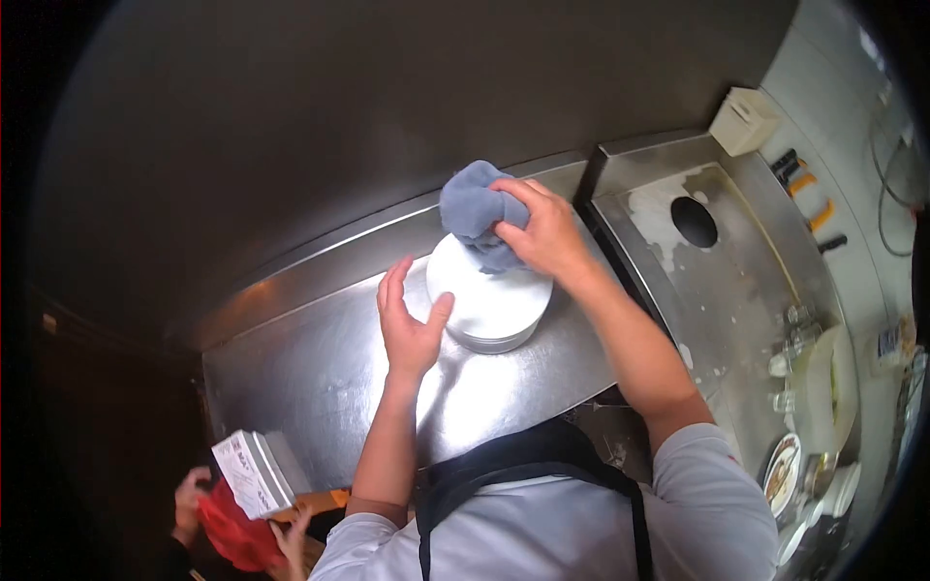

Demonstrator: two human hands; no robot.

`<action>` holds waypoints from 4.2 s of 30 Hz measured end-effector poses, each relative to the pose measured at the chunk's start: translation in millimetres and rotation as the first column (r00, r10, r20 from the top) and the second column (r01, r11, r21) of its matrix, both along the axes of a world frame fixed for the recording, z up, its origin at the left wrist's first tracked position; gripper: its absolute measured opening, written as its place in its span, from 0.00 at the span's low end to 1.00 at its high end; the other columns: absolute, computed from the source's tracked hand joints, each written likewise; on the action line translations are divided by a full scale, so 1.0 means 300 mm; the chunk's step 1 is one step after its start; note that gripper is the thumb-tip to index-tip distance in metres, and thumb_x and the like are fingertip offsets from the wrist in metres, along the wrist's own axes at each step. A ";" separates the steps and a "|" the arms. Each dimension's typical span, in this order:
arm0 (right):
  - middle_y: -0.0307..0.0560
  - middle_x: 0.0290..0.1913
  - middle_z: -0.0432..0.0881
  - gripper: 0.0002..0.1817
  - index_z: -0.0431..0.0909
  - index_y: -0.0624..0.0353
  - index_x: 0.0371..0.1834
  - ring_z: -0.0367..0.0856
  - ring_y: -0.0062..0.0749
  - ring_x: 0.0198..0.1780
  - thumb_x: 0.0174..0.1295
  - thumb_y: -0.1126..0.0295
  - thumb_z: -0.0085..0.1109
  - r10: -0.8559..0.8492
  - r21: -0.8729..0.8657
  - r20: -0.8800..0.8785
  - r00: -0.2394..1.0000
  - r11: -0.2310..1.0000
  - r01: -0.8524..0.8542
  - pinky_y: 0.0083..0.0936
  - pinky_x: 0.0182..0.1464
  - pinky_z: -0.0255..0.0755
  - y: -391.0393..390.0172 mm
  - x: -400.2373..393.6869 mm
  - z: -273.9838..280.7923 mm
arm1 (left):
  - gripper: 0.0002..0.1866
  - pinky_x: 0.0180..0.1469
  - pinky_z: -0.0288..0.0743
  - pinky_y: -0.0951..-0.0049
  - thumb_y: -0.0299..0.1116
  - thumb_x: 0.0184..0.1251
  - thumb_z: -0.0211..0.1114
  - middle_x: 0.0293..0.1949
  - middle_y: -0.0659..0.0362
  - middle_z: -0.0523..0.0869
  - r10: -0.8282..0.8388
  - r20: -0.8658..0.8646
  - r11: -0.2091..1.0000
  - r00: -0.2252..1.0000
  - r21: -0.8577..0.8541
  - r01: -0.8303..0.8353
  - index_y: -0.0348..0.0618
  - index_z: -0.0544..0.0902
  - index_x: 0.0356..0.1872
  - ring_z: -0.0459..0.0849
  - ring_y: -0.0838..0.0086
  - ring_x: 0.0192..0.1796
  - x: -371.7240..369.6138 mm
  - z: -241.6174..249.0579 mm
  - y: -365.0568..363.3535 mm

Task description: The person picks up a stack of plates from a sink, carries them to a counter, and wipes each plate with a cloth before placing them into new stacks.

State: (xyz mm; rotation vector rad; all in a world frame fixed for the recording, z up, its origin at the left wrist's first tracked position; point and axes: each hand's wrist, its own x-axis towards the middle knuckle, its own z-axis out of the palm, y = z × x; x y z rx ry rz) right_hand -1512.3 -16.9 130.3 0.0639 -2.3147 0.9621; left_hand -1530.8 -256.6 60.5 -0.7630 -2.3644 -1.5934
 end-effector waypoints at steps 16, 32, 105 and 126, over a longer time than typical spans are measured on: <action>0.61 0.70 0.70 0.37 0.76 0.53 0.65 0.65 0.52 0.74 0.47 0.61 0.70 0.370 0.259 0.340 0.865 0.847 -0.464 0.53 0.77 0.51 -0.114 0.075 -0.265 | 0.80 0.75 0.59 0.54 0.62 0.25 0.87 0.73 0.39 0.61 -0.040 0.059 0.997 0.997 0.068 0.036 0.31 0.44 0.76 0.65 0.50 0.73 0.105 -0.244 0.151; 0.64 0.63 0.72 0.38 0.71 0.56 0.67 0.69 0.59 0.67 0.48 0.63 0.70 0.249 0.325 0.172 0.953 0.899 -0.293 0.54 0.72 0.57 -0.116 -0.031 -0.291 | 0.70 0.76 0.56 0.54 0.58 0.34 0.85 0.70 0.36 0.63 0.077 -0.030 0.996 0.997 0.056 -0.075 0.29 0.53 0.73 0.66 0.46 0.72 0.133 -0.223 0.183; 0.45 0.52 0.82 0.27 0.74 0.65 0.60 0.79 0.30 0.54 0.58 0.70 0.71 0.687 -0.858 0.208 0.696 0.469 -0.207 0.28 0.58 0.73 -0.425 0.321 -0.223 | 0.22 0.50 0.78 0.69 0.41 0.81 0.52 0.47 0.48 0.86 0.342 0.570 0.452 0.747 0.597 -0.663 0.27 0.79 0.53 0.85 0.67 0.47 0.043 -0.198 -0.266; 0.50 0.50 0.85 0.29 0.80 0.65 0.51 0.83 0.40 0.50 0.45 0.68 0.80 0.039 -0.143 0.301 0.953 0.990 0.004 0.33 0.57 0.75 0.069 0.248 -0.089 | 0.27 0.62 0.71 0.54 0.41 0.66 0.69 0.53 0.42 0.82 0.803 -0.129 0.519 0.582 -0.329 -0.789 0.35 0.75 0.60 0.80 0.48 0.59 -0.032 -0.334 -0.521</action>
